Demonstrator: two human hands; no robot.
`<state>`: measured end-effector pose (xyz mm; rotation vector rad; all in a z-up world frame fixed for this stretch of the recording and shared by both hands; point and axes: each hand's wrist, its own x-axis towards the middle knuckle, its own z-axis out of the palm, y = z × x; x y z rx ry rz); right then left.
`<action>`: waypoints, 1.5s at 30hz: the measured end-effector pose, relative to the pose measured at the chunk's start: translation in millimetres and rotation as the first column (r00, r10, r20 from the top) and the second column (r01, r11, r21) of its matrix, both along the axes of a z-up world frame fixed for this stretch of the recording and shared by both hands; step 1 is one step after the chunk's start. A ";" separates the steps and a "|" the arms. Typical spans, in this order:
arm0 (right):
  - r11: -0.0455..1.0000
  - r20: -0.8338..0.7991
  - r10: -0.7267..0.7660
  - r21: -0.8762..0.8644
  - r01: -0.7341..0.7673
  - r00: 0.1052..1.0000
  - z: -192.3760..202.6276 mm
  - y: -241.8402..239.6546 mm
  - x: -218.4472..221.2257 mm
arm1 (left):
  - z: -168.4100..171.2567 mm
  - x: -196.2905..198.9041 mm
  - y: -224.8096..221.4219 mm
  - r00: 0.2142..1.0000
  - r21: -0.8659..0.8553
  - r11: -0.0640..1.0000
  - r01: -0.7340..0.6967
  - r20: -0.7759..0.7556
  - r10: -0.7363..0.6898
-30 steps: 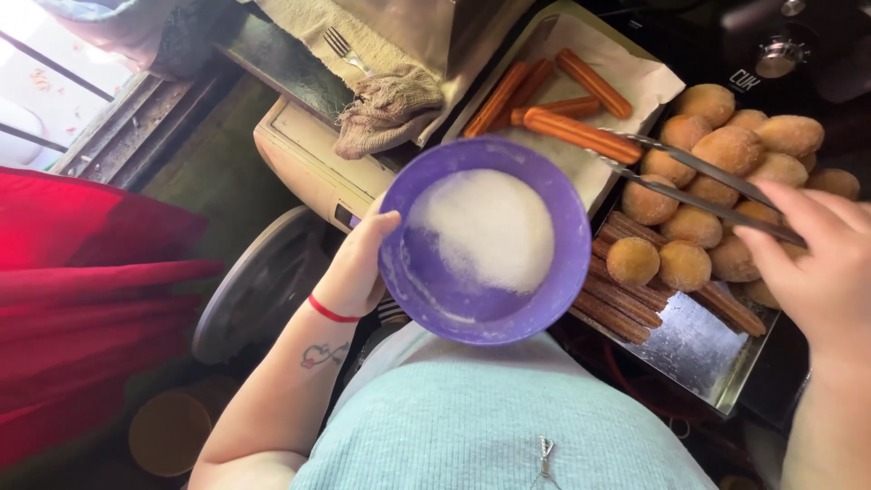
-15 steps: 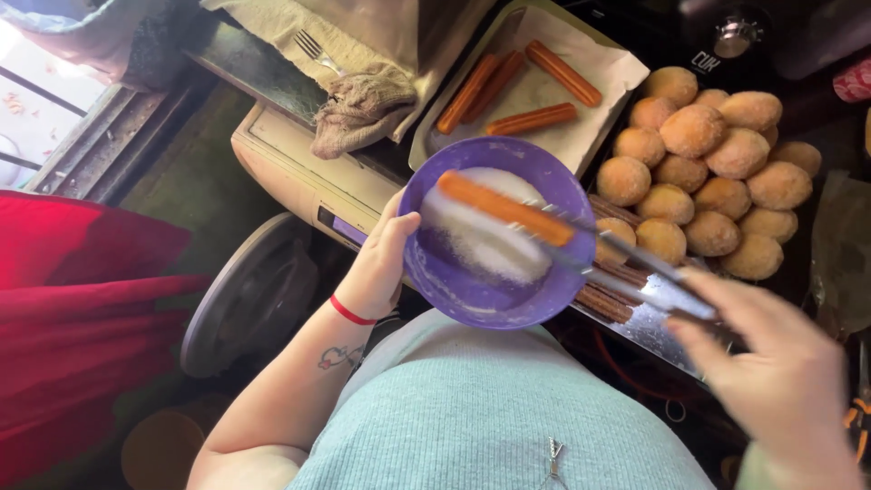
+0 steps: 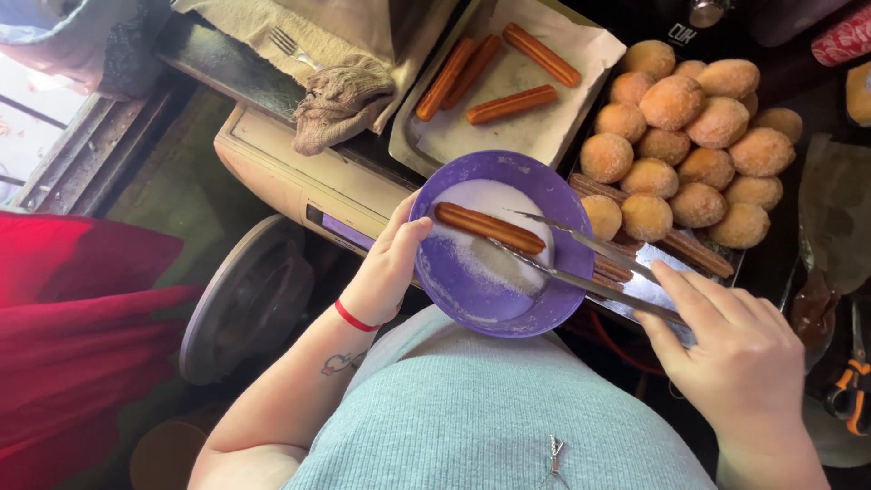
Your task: Coating freshly fried churros in sugar using tongs and a bowl of sugar before placing them on a display tray.
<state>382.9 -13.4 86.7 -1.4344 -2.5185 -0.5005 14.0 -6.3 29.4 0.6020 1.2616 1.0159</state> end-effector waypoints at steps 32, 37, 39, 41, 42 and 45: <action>0.982 0.302 -0.165 0.143 0.127 0.939 26.7 -4.4 19.2 | 11.5 7.2 8.1 0.994 -0.062 0.997 0.055 -0.090 -0.060; 0.987 0.285 -0.142 0.114 0.114 0.948 24.2 -6.8 16.5 | 13.4 8.8 9.2 0.996 -0.078 0.995 0.067 -0.060 -0.072; 0.988 0.294 -0.131 0.119 0.100 0.947 17.1 -3.0 14.6 | 19.5 10.2 9.4 0.994 -0.084 0.993 0.083 -0.070 -0.089; 0.989 0.303 -0.116 0.125 0.081 0.946 12.2 -0.6 15.1 | 20.3 11.8 10.9 0.992 -0.090 0.991 0.094 -0.079 -0.102; 0.990 0.296 -0.116 0.112 0.086 0.948 10.5 -0.6 16.0 | 18.1 12.1 11.4 0.991 -0.091 0.991 0.099 -0.083 -0.106; 0.996 0.253 -0.089 0.022 0.086 0.963 15.1 -3.1 16.5 | 11.7 12.9 12.7 0.993 -0.074 0.993 0.087 -0.077 -0.093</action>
